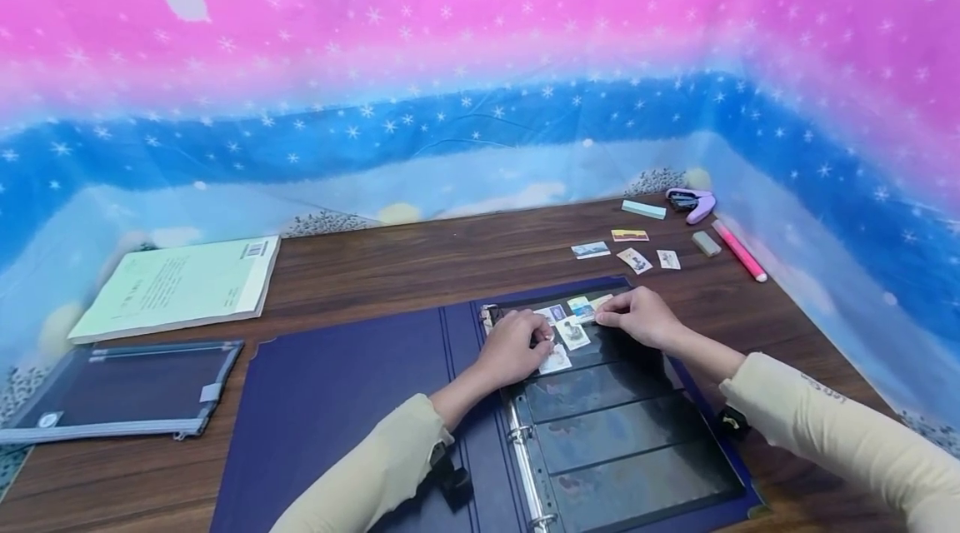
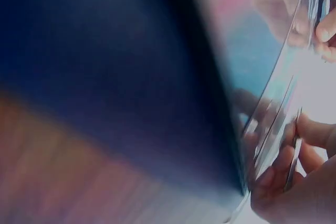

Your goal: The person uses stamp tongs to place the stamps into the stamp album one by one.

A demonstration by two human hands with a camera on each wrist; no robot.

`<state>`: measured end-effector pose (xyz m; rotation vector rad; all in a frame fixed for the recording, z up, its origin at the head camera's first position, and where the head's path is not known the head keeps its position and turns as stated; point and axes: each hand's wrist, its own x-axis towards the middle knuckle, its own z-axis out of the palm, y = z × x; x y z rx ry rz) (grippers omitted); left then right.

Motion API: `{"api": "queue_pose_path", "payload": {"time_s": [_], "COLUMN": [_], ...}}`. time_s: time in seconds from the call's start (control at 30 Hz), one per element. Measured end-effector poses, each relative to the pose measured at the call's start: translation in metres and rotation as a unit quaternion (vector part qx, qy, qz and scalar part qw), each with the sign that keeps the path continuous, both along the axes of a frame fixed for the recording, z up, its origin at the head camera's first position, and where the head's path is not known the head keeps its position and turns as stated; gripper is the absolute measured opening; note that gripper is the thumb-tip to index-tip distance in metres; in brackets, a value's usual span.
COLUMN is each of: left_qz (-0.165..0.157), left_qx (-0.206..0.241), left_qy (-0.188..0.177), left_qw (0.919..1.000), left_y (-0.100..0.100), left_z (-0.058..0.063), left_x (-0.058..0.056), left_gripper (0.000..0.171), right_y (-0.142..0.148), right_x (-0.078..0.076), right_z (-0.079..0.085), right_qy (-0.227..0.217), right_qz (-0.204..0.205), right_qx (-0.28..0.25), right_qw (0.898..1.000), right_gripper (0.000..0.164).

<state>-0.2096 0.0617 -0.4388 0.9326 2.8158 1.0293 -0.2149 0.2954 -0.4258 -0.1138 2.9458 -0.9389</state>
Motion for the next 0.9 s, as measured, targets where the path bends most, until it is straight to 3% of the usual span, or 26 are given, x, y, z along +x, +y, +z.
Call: {"api": "queue_pose_path", "payload": {"time_s": [0.33,0.63,0.9], "left_qz": [-0.002,-0.002,-0.008], "left_qx": [0.001,0.0,0.008], "left_qy": [0.008,0.018,0.027], "left_qw": [1.0,0.9998,0.9996], "left_y": [0.0,0.0,-0.001], "left_z": [0.001,0.001,0.001], "left_x": [-0.001,-0.001,0.0], "left_gripper": [0.006,0.006,0.005], "right_y": [0.018,0.023,0.027], "right_x": [-0.015,-0.027,-0.034], "right_z": [0.008,0.01,0.009], "right_qy": [-0.021,-0.032,-0.057], "right_qz": [0.123,0.177,0.237], "right_qx": [0.009,-0.003,-0.043], "right_qw": [0.992,0.984,0.969], "right_gripper": [0.012,0.01,0.011]}}
